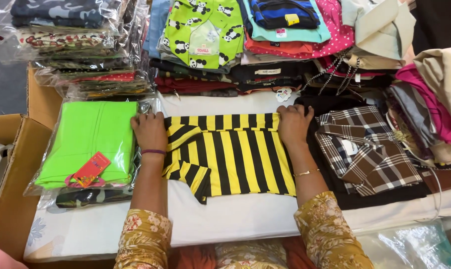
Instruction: Fold various clothing items and place them into clear plastic bags.
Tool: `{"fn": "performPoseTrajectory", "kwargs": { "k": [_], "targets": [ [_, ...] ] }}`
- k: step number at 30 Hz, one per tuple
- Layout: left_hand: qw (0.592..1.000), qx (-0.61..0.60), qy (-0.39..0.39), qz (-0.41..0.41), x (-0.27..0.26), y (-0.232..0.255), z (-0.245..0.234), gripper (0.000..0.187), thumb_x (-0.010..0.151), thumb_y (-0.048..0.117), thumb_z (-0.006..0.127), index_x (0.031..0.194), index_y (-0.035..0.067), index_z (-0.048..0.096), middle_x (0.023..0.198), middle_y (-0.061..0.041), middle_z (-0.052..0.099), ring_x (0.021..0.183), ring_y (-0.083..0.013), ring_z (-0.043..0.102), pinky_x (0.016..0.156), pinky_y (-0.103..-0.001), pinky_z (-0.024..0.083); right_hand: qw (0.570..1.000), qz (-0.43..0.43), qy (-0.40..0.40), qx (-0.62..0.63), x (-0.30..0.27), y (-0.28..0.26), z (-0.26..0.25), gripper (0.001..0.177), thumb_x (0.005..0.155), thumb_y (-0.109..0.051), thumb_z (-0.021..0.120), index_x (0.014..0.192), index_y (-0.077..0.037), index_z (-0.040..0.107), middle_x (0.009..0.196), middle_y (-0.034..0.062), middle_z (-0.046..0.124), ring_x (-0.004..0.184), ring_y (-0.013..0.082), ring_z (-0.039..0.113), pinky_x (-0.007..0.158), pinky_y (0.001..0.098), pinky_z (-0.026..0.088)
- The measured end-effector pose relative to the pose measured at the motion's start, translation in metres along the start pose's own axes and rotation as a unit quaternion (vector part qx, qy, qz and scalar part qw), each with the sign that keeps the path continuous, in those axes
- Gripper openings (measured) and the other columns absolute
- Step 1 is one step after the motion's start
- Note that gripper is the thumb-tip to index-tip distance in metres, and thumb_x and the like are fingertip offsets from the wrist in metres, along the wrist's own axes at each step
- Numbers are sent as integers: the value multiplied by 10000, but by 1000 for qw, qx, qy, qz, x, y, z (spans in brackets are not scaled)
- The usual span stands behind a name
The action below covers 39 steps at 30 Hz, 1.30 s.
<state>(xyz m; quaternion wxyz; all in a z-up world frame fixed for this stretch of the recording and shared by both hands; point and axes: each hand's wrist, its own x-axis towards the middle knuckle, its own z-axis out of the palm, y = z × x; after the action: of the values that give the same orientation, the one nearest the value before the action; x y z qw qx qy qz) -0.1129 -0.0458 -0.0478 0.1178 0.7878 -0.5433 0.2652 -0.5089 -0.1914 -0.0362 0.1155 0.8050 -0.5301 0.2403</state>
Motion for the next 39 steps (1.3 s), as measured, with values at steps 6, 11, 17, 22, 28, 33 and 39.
{"fn": "performPoseTrajectory", "kwargs": {
  "k": [6,11,17,22,28,33,39],
  "targets": [
    [981,-178,76,33,-1,11,-57,362,806,137,703,1164,88,727,1157,-147,719,1147,-328,583,1027,-570,358,994,-41,96,21,-4,-14,-15,342,858,-185,681,1198,-155,709,1242,139,709,1269,344,549,1084,675,248],
    [845,-474,-224,107,-45,19,-112,414,860,272,765,1246,153,677,1214,-78,715,1138,-278,654,1005,-429,470,972,-132,-111,158,-43,-32,-95,461,887,-297,719,1298,-103,642,1312,142,674,1226,351,618,1076,526,396],
    [835,-402,-319,200,-92,-3,-117,412,766,285,830,1112,144,656,1063,-83,708,1071,-288,646,983,-449,422,882,-240,-306,267,-111,-17,-151,667,789,-338,793,1372,-83,593,1372,168,626,1233,378,609,1033,501,460],
    [761,-557,-200,265,-109,-39,-119,239,739,89,750,945,97,628,1009,-46,739,1087,-272,686,1067,-477,351,902,-170,-289,273,-145,6,-157,538,794,-161,717,1319,-71,640,1381,180,616,1218,367,594,976,441,498],
    [723,-653,-220,57,-98,-34,-108,161,880,53,671,1039,57,645,896,-20,637,855,-100,588,769,-271,492,963,-82,-217,135,-133,0,-158,196,854,-97,653,1035,-66,721,1028,101,747,992,291,705,932,412,548],
    [855,-500,-126,-65,-54,-15,-70,225,1009,219,687,1135,32,679,838,-118,686,711,-246,635,638,-388,500,966,-52,-138,211,-82,8,-145,303,856,-41,578,1146,-40,663,1084,174,710,859,347,705,782,442,571],
    [968,-212,-120,-56,-13,15,-44,376,995,287,689,1315,102,622,1123,-203,696,1036,-391,675,822,-485,556,990,-63,-125,-5,-36,22,-61,265,883,-138,627,1140,-135,693,1079,118,720,1004,332,670,885,491,517]
  ]
}}
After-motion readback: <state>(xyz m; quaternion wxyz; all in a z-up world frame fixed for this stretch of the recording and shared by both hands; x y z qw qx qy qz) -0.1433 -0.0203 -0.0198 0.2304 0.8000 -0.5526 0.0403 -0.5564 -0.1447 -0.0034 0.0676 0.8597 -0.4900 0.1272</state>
